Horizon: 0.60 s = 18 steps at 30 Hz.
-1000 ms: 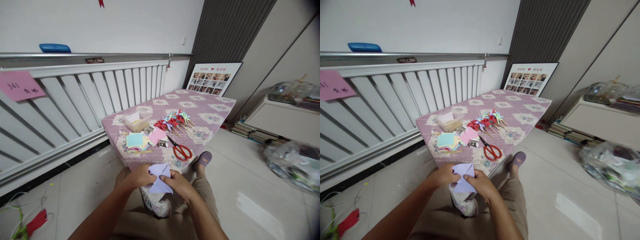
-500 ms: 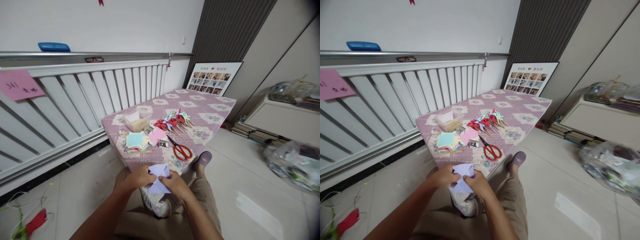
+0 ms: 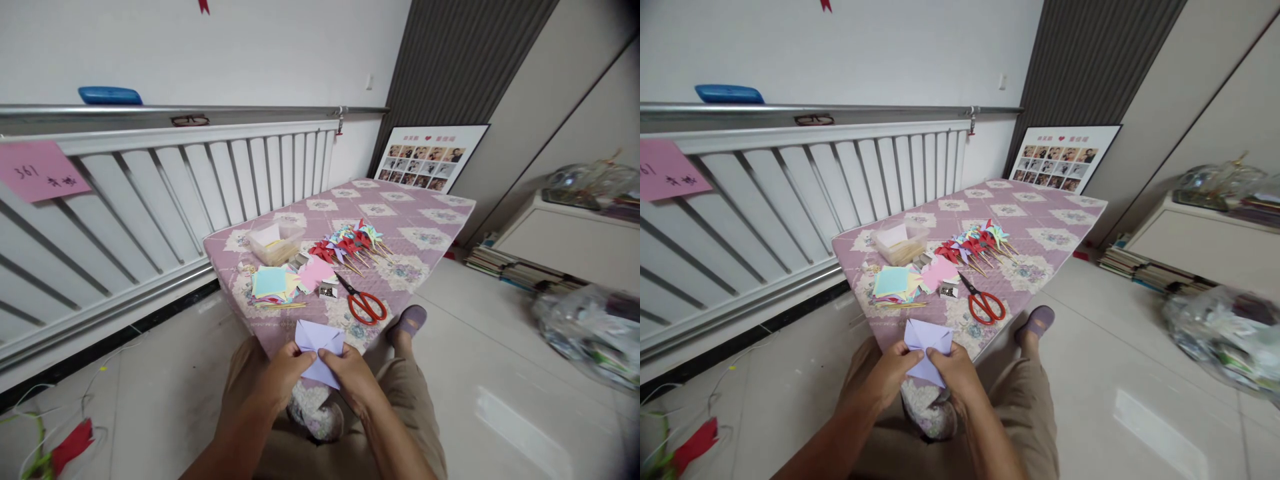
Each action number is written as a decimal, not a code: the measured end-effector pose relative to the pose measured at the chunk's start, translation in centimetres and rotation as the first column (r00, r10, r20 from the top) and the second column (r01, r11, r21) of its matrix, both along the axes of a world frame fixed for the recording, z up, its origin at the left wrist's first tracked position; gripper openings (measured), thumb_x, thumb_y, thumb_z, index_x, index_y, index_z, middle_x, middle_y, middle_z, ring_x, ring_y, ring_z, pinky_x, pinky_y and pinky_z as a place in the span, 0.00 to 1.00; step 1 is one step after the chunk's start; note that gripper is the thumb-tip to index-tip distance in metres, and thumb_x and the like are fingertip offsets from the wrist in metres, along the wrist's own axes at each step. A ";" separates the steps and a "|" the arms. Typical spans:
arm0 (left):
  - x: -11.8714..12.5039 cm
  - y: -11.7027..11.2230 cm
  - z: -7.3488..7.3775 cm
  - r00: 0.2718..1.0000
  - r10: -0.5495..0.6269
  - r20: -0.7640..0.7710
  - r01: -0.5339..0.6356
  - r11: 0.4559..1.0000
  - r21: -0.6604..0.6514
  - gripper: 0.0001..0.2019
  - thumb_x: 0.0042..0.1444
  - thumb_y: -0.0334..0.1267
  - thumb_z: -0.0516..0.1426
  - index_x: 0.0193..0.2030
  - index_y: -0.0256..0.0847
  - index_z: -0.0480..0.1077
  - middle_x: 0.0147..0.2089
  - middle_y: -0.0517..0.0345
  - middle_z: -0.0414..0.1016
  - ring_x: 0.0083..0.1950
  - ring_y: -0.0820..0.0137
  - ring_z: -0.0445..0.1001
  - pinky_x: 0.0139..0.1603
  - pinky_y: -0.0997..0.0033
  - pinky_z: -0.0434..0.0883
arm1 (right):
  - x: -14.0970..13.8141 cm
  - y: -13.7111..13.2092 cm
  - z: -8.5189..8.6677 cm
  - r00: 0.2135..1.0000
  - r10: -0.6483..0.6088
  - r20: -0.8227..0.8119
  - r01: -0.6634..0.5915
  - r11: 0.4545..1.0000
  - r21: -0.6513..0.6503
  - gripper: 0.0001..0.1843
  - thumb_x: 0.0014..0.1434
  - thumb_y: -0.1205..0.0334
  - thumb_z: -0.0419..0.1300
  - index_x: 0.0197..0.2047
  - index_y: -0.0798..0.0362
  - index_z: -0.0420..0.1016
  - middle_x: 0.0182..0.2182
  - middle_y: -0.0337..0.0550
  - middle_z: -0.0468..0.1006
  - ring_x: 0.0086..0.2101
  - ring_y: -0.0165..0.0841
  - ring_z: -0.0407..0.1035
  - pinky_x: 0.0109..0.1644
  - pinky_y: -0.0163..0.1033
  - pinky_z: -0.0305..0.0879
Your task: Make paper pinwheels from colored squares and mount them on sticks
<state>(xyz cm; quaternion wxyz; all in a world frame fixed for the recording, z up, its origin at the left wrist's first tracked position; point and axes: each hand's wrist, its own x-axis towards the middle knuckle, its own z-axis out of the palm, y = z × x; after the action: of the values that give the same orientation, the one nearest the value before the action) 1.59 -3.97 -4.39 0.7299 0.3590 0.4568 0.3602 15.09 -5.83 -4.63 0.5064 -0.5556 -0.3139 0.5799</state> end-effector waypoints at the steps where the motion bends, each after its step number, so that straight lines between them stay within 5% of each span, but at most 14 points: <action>1: 0.1 0.0 0.2 1.000 0.007 -0.018 -0.006 1.000 0.015 0.18 0.42 0.39 0.64 0.40 0.33 0.74 0.34 0.52 0.78 0.31 0.69 0.72 0.36 0.69 0.67 | 0.0 0.0 0.1 1.000 -0.001 -0.006 0.001 1.000 0.002 0.13 0.44 0.58 0.66 0.33 0.56 0.78 0.27 0.43 0.83 0.26 0.35 0.74 0.33 0.38 0.69; 14: 0.0 0.3 0.7 0.987 0.028 -0.158 -0.010 0.994 0.112 0.14 0.42 0.40 0.63 0.35 0.34 0.75 0.29 0.55 0.77 0.26 0.70 0.70 0.30 0.71 0.66 | 0.0 -0.3 0.9 0.998 -0.003 -0.063 0.003 1.000 0.002 0.09 0.45 0.63 0.65 0.32 0.57 0.77 0.23 0.39 0.80 0.22 0.31 0.70 0.28 0.35 0.65; 18: 0.1 0.4 0.4 0.987 0.032 -0.155 -0.015 0.994 0.109 0.14 0.43 0.40 0.62 0.36 0.34 0.74 0.29 0.54 0.77 0.26 0.69 0.71 0.29 0.70 0.66 | 0.2 -0.5 1.1 0.996 0.015 -0.088 -0.013 0.999 0.032 0.13 0.47 0.60 0.65 0.37 0.56 0.76 0.29 0.42 0.82 0.26 0.33 0.72 0.32 0.37 0.67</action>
<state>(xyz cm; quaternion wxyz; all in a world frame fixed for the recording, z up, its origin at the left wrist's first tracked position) 1.68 -3.57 -3.96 0.6670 0.4194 0.4969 0.3636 15.26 -6.31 -3.49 0.5243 -0.5193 -0.3044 0.6023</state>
